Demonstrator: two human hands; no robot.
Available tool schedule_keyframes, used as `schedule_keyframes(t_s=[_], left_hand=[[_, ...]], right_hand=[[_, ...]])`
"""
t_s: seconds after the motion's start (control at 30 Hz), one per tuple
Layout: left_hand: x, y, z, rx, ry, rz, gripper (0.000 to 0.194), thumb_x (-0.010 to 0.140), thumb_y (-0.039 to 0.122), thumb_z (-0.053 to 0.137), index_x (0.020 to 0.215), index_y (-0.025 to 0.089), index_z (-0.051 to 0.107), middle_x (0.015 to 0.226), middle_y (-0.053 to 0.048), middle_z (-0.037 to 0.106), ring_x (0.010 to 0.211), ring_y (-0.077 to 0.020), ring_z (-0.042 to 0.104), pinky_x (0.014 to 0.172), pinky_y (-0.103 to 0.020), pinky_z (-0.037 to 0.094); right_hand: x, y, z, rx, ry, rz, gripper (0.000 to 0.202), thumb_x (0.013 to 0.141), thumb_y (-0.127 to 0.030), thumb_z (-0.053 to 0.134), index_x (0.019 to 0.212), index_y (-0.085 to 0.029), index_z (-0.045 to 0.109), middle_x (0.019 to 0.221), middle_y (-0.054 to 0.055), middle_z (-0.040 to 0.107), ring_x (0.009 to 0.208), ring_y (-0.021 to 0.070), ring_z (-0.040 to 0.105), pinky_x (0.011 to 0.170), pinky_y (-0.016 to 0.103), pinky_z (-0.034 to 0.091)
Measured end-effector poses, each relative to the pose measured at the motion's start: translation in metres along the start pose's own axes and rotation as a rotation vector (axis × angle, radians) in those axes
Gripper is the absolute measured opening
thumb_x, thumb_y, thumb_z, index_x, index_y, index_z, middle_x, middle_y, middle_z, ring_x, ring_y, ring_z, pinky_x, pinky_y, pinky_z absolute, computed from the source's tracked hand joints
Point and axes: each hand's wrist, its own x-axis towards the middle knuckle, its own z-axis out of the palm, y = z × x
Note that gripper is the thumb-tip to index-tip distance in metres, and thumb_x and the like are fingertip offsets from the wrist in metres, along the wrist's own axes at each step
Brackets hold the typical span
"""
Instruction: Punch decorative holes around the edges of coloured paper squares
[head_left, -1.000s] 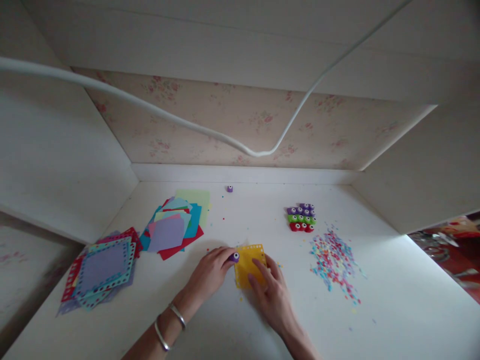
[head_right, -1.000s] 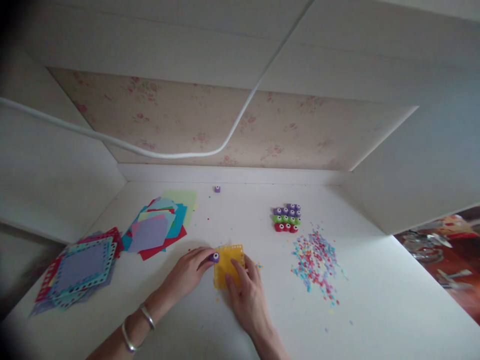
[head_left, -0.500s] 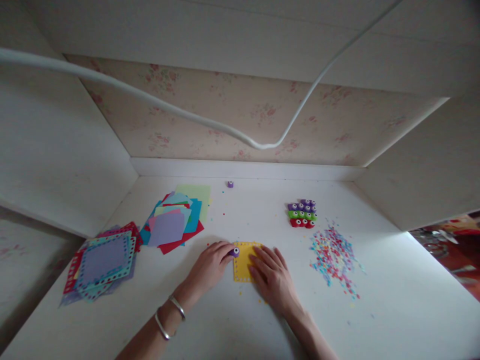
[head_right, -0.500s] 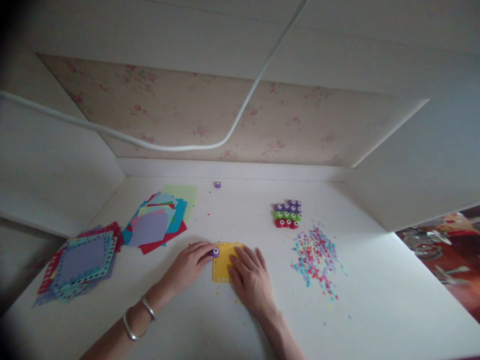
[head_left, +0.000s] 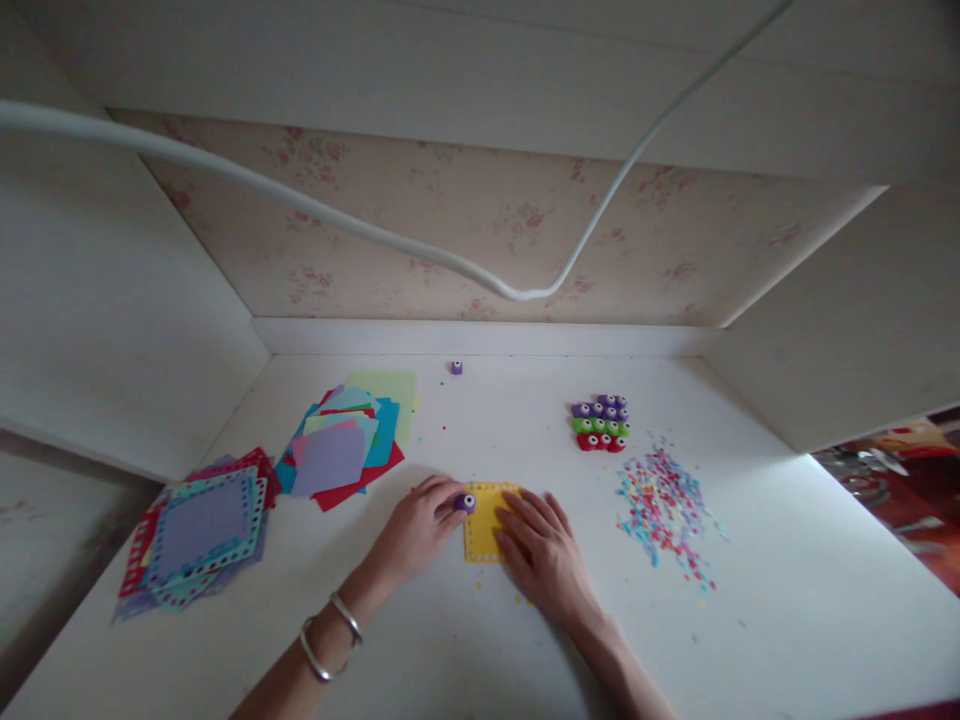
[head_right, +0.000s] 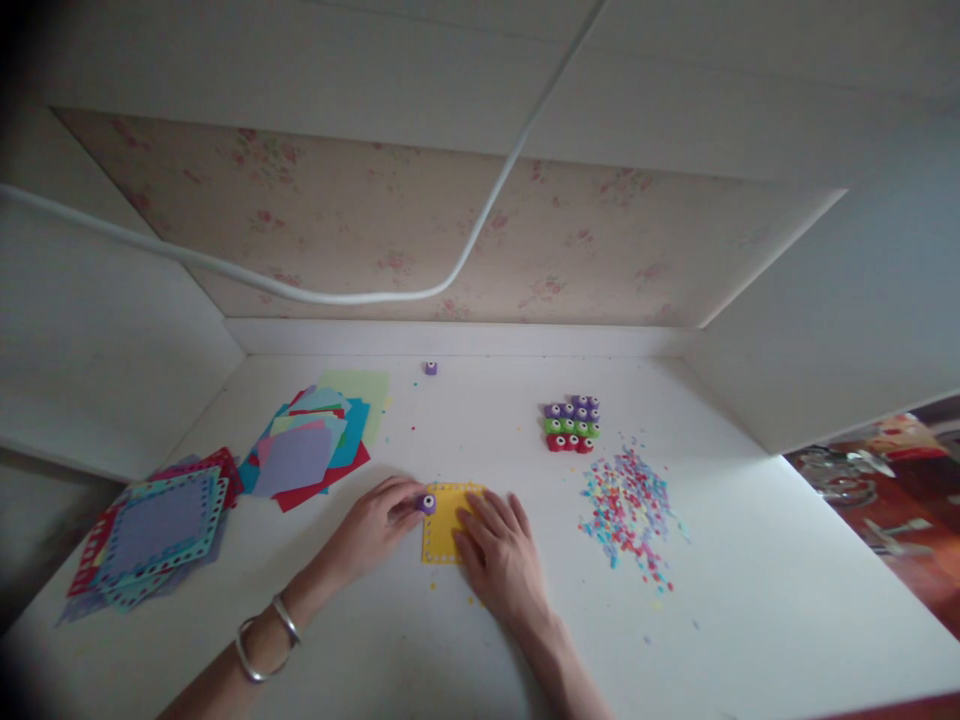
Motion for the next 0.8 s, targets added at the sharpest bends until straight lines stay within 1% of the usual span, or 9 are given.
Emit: schedule_keyframes(t_s=[0.07,0.13,0.23,0.33,0.43,0.6,0.7,0.8], left_hand=[[0.004,0.004,-0.002,-0.012,0.017,-0.072,0.021,0.094,0.031,0.057,0.109,0.021,0.067,0.108,-0.005,0.069,0.086,-0.0163,0.068,0.077,-0.027,0.055],[0.01,0.007,-0.001,0.008,0.033,-0.125,0.025,0.096,0.037,0.053,0.104,0.019,0.069,0.103,-0.005,0.07,0.077,-0.0153,0.068,0.07,-0.026,0.055],[0.02,0.01,0.003,0.03,0.042,-0.137,0.027,0.096,0.036,0.051,0.099,0.018,0.07,0.099,-0.006,0.07,0.079,-0.0164,0.068,0.072,-0.027,0.054],[0.026,0.011,0.009,0.065,0.047,-0.142,0.022,0.091,0.033,0.056,0.097,0.017,0.07,0.097,-0.008,0.07,0.085,-0.0191,0.067,0.079,-0.03,0.052],[0.029,0.012,0.012,0.093,0.032,-0.158,0.021,0.089,0.034,0.057,0.094,0.018,0.07,0.094,-0.007,0.07,0.083,-0.0194,0.066,0.081,-0.031,0.051],[0.03,0.013,0.015,0.128,-0.028,-0.223,0.026,0.09,0.038,0.055,0.083,0.018,0.07,0.082,-0.004,0.071,0.075,-0.0181,0.065,0.071,-0.027,0.048],[0.032,0.012,0.016,0.163,-0.054,-0.284,0.027,0.088,0.038,0.055,0.073,0.019,0.066,0.07,-0.001,0.069,0.066,-0.0168,0.062,0.061,-0.025,0.041],[0.036,0.009,0.017,0.188,-0.082,-0.32,0.026,0.086,0.038,0.057,0.069,0.019,0.063,0.065,0.001,0.066,0.062,-0.0156,0.059,0.055,-0.024,0.035]], right_hand=[[0.0,0.0,0.0,-0.002,-0.009,0.003,0.029,0.097,-0.032,0.053,0.122,-0.029,0.068,0.135,0.004,0.063,0.129,0.0278,0.054,0.111,0.056,0.036],[0.0,0.0,0.0,-0.006,-0.012,0.006,0.029,0.097,-0.033,0.053,0.121,-0.029,0.068,0.135,0.004,0.063,0.129,0.028,0.054,0.111,0.057,0.036],[0.0,0.0,0.0,-0.008,-0.014,0.002,0.029,0.097,-0.033,0.053,0.121,-0.028,0.067,0.135,0.005,0.064,0.129,0.028,0.054,0.111,0.056,0.035],[0.0,0.0,-0.001,-0.006,-0.015,-0.002,0.029,0.097,-0.032,0.053,0.122,-0.028,0.067,0.135,0.005,0.064,0.128,0.0278,0.054,0.111,0.056,0.035],[0.0,0.0,-0.002,0.007,0.002,-0.002,0.029,0.096,-0.031,0.054,0.122,-0.029,0.067,0.134,0.005,0.064,0.128,0.0274,0.054,0.112,0.055,0.035],[0.0,0.0,-0.002,0.019,-0.005,0.002,0.029,0.096,-0.031,0.053,0.122,-0.03,0.067,0.134,0.005,0.064,0.128,0.0275,0.054,0.112,0.056,0.035],[0.0,0.0,-0.002,0.031,0.006,0.002,0.029,0.096,-0.031,0.054,0.122,-0.03,0.067,0.133,0.005,0.064,0.128,0.0271,0.054,0.113,0.055,0.035],[0.0,0.0,-0.001,0.033,0.004,0.009,0.029,0.097,-0.032,0.053,0.122,-0.03,0.067,0.134,0.005,0.064,0.129,0.0274,0.054,0.113,0.056,0.034]])
